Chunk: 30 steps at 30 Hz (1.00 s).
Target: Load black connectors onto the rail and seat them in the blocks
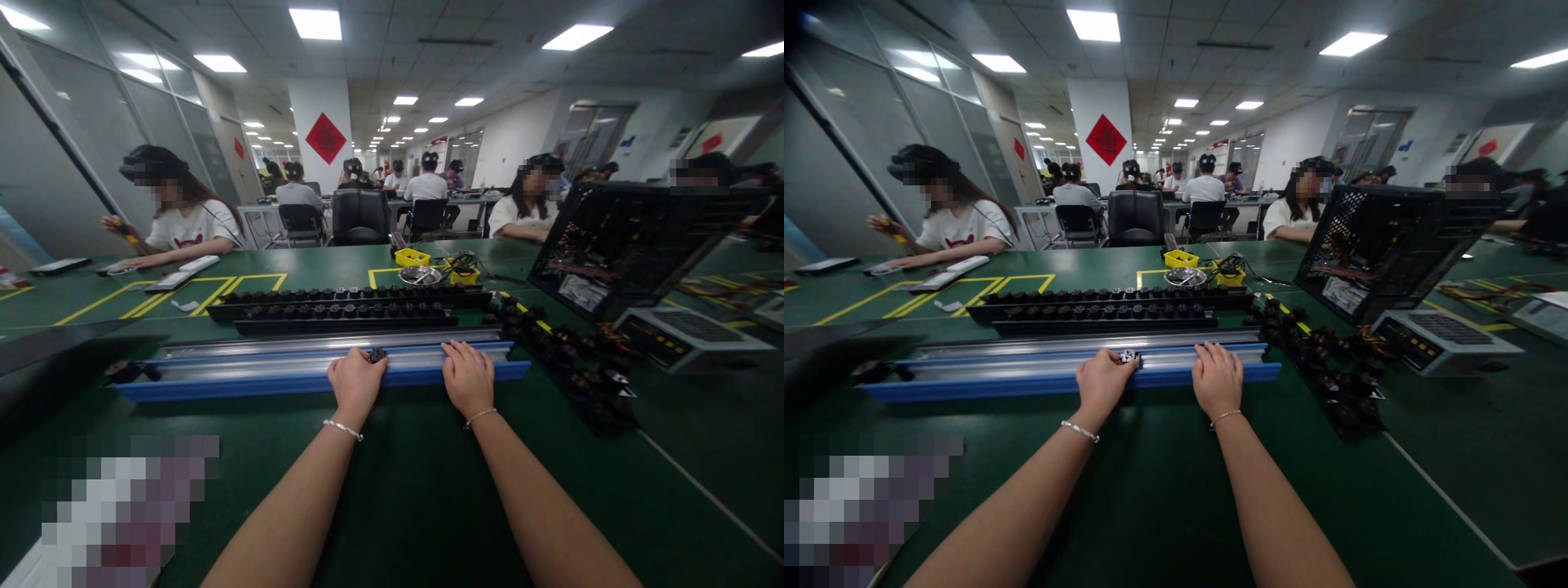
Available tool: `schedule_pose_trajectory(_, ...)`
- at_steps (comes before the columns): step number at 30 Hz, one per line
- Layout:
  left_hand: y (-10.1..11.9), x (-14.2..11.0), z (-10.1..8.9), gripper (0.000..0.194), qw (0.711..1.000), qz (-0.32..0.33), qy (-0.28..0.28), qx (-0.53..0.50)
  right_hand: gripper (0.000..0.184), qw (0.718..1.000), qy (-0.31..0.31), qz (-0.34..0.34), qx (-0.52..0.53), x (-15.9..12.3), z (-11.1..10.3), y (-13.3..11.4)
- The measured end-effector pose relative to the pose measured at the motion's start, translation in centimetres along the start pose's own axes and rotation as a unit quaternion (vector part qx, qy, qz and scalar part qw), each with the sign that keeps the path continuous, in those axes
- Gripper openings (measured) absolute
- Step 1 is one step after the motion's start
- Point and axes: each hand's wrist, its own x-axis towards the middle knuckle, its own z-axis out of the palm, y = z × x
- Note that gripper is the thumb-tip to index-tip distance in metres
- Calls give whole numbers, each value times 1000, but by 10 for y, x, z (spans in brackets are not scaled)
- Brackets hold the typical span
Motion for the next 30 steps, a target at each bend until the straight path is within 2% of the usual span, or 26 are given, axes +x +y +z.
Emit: schedule_pose_trajectory(30, 10, -6, 5, 27, 999, 15, -1, -37, 38, 1000, 10, -1, 4, -1, 2, 1)
